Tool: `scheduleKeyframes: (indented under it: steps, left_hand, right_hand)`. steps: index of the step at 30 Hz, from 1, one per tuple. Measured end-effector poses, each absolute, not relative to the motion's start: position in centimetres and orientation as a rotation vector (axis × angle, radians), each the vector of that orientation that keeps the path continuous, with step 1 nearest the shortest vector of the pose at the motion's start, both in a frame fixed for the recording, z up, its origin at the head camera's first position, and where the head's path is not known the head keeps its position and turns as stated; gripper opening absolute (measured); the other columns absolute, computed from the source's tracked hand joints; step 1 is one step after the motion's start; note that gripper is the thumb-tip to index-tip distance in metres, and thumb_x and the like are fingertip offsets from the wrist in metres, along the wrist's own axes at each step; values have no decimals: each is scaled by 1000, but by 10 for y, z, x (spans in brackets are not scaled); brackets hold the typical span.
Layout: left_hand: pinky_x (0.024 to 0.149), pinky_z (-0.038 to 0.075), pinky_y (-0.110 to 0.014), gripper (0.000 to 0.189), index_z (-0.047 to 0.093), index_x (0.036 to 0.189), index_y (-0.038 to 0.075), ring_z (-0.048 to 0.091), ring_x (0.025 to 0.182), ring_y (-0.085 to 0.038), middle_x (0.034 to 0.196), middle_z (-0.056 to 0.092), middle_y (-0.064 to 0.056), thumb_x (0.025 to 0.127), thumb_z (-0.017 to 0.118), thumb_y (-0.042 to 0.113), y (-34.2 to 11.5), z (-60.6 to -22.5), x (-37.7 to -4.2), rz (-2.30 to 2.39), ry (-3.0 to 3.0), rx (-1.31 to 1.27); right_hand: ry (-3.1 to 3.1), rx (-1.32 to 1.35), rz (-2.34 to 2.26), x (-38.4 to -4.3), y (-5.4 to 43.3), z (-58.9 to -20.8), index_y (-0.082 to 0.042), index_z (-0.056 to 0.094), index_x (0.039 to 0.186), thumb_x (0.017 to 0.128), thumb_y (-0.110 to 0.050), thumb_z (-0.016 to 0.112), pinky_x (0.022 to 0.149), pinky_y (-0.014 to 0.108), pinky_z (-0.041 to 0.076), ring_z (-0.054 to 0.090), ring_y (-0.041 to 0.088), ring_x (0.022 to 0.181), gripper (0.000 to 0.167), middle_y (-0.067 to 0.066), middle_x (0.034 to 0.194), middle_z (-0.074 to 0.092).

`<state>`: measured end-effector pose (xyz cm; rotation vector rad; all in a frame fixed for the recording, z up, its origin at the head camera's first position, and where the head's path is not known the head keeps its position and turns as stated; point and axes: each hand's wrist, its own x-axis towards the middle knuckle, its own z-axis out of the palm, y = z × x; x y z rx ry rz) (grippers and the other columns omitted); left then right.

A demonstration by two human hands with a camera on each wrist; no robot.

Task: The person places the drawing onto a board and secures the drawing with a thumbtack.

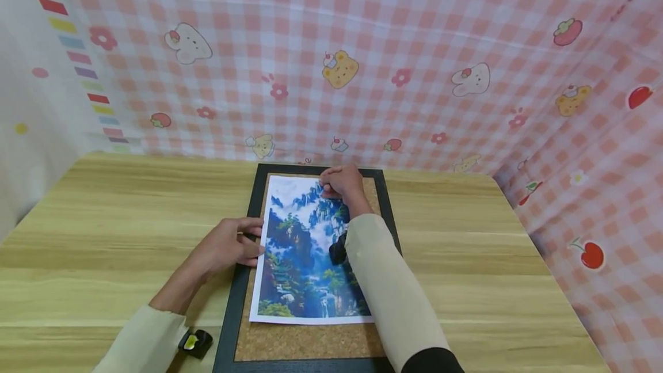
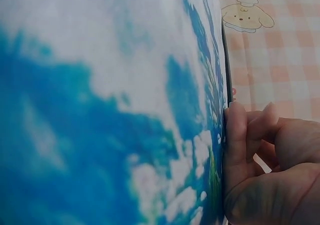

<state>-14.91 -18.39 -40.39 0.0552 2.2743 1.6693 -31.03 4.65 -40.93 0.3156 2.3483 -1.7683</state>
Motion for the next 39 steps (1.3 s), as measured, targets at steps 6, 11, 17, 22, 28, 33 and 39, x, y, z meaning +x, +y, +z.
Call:
scheduleKeyframes:
  steps: [6,11,17,22,28,33,39]
  left_hand:
    - [72,63,-35,60,40,149,-11,68,90,-24,134,51,-29,94,63,-9,-182,-404,-150,1663,2274,40]
    - [73,63,-36,60,39,149,-11,68,91,-24,134,51,-30,94,64,-8,-183,-405,-149,1660,2271,36]
    - [74,63,-36,61,39,149,-11,68,93,-26,136,50,-31,94,65,-7,-184,-406,-150,1668,2261,57]
    - [74,63,-36,61,39,149,-11,68,93,-26,135,50,-31,94,65,-7,-185,-406,-150,1675,2258,63]
    - [73,63,-36,61,38,150,-11,68,92,-25,135,50,-32,94,64,-7,-186,-405,-151,1677,2254,79]
    - [73,63,-36,61,38,150,-12,68,91,-25,134,50,-31,94,64,-8,-186,-406,-151,1681,2250,77]
    - [72,63,-36,61,39,149,-11,69,91,-25,134,51,-30,94,64,-8,-184,-405,-150,1679,2250,54]
  right_hand:
    - [2353,332,-1757,-311,47,-408,-1,77,95,96,-8,71,59,30,62,63,12,54,9,12,81,70]
    - [2344,331,-1739,-311,46,-406,0,76,95,95,-7,72,61,31,62,65,13,55,8,11,78,69]
    - [2334,315,-1736,-309,46,-404,1,76,94,95,-5,72,62,33,63,65,14,57,8,9,73,67]
    - [2352,296,-1715,-309,45,-403,2,76,94,95,-6,71,62,33,63,65,14,56,9,10,72,65]
    - [2356,306,-1698,-310,44,-402,1,75,92,96,-7,70,61,33,63,65,14,56,10,9,72,65]
    - [2351,307,-1702,-312,44,-403,1,74,90,96,-6,69,61,33,63,65,14,56,11,10,72,65]
    - [2359,301,-1683,-311,44,-405,1,73,90,95,-4,68,62,32,63,65,14,56,9,9,72,65]
